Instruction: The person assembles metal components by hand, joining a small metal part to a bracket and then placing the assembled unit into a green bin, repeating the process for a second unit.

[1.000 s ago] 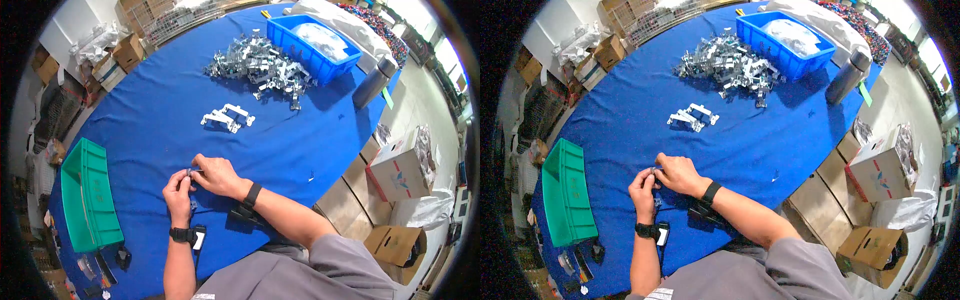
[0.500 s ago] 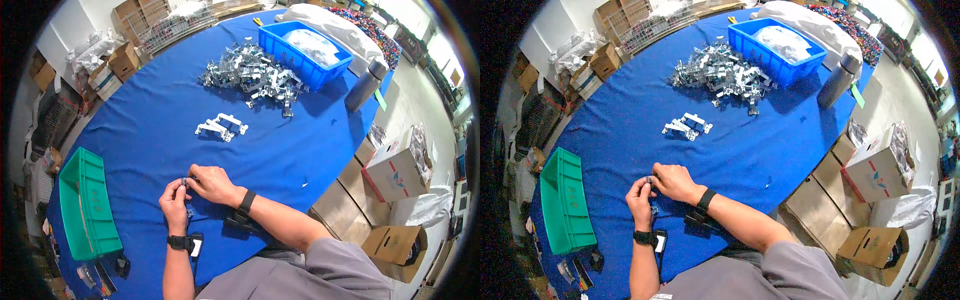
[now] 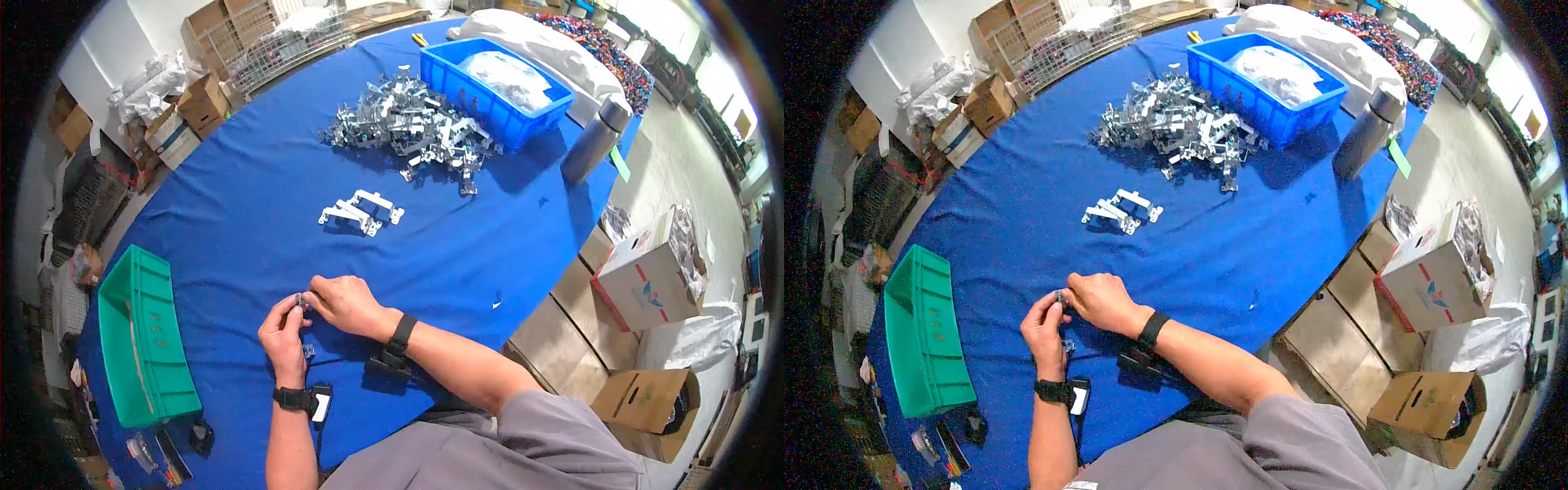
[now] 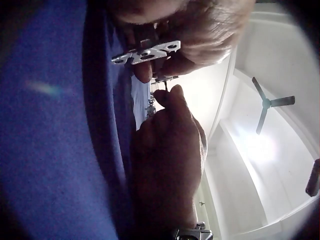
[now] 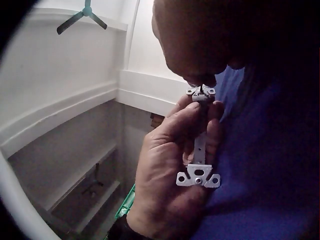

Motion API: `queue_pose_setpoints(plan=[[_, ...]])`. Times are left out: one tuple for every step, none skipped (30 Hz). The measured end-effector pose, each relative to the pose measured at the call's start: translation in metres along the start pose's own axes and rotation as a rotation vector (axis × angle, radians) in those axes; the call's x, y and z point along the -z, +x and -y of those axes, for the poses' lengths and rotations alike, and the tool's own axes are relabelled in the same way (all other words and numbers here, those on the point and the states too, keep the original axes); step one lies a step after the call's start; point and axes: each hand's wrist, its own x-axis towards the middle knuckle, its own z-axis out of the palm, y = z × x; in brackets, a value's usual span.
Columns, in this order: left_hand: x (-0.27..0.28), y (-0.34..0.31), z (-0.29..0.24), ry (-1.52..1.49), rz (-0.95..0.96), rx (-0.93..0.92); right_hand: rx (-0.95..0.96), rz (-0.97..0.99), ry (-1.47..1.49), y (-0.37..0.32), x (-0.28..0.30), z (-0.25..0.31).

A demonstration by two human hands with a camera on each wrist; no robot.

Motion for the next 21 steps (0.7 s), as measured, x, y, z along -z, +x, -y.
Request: queue_pose_setpoints(plan=[[0.0004, 0.0, 0.001, 0.001, -0.002, 0.009, -0.015, 0.024, -0.048, 0.0008, 0.0003, 0.0001], [-0.0007, 0.0019, 0.0012, 0.002, -0.002, 0.009, -0.015, 0.025, -0.047, 0.0015, -0.0004, -0.0013], [-0.0013, 0.0024, 0.0018, -0.009, -0.016, 0.002, 0.033, -0.06, 0.018, 0.0007, -0.0004, 0.0005], [-0.0004, 0.0006, 0.0033, -0.019, -0.028, -0.004, 0.078, -0.145, 0.082, -0.0024, -0.0021, 0.0016], [0.0025, 0.0006, 0.0066, -0.02, -0.008, 0.001, 0.074, -0.146, 0.083, -0.0044, -0.0042, -0.0003], [0.0022, 0.0007, 0.0079, -0.02, -0.008, -0.002, 0.085, -0.154, 0.086, -0.0033, -0.0051, -0.0019], [0.0017, 0.0016, 0.0082, -0.015, 0.003, -0.019, 0.102, -0.162, 0.09, 0.0, -0.0058, -0.0029], [0.0019, 0.0021, 0.007, -0.007, 0.01, -0.035, 0.111, -0.161, 0.092, 0.0021, -0.006, -0.0044], [0.0016, 0.0019, 0.0051, 0.023, 0.014, -0.051, 0.081, -0.13, 0.044, 0.0021, -0.0043, -0.0044], [0.0029, 0.0026, 0.0058, 0.025, 0.026, -0.059, 0.045, -0.096, 0.003, -0.0006, -0.0058, -0.0043], [0.0041, 0.0004, 0.0058, 0.017, 0.017, -0.035, 0.045, -0.101, -0.048, -0.0008, -0.0081, -0.0061], [0.003, 0.0006, 0.0055, 0.005, 0.011, -0.016, 0.029, -0.094, -0.025, 0.0005, -0.0085, -0.0055], [0.0036, 0.0007, 0.0081, -0.031, 0.009, -0.018, 0.033, -0.098, 0.007, -0.0001, -0.0071, -0.004], [0.0024, 0.0006, 0.0086, -0.023, 0.0, -0.02, 0.043, -0.101, 0.036, -0.0004, -0.0036, -0.0015], [0.0009, 0.0007, 0.0081, -0.053, 0.0, -0.017, 0.054, -0.094, 0.046, -0.0007, -0.0025, -0.002], [0.0008, 0.001, 0.0072, -0.079, -0.005, -0.017, 0.077, -0.127, 0.029, -0.0004, -0.0032, -0.0028], [0.0017, 0.0016, 0.0062, -0.061, -0.004, -0.012, 0.099, -0.159, 0.018, -0.0001, -0.0062, -0.003], [0.0015, 0.0008, 0.0051, -0.047, -0.004, -0.017, 0.082, -0.148, 0.025, -0.0005, -0.0068, -0.0027], [0.0002, 0.0006, 0.0022, -0.051, -0.012, -0.005, 0.06, -0.109, 0.02, 0.0001, -0.0074, -0.0046], [-0.0005, -0.0009, 0.0002, -0.059, -0.013, 0.01, 0.032, -0.072, 0.009, -0.0006, -0.0072, -0.006], [0.0002, -0.0022, 0.001, -0.058, -0.01, 0.014, 0.029, -0.053, -0.023, -0.0007, -0.0042, -0.0038]])
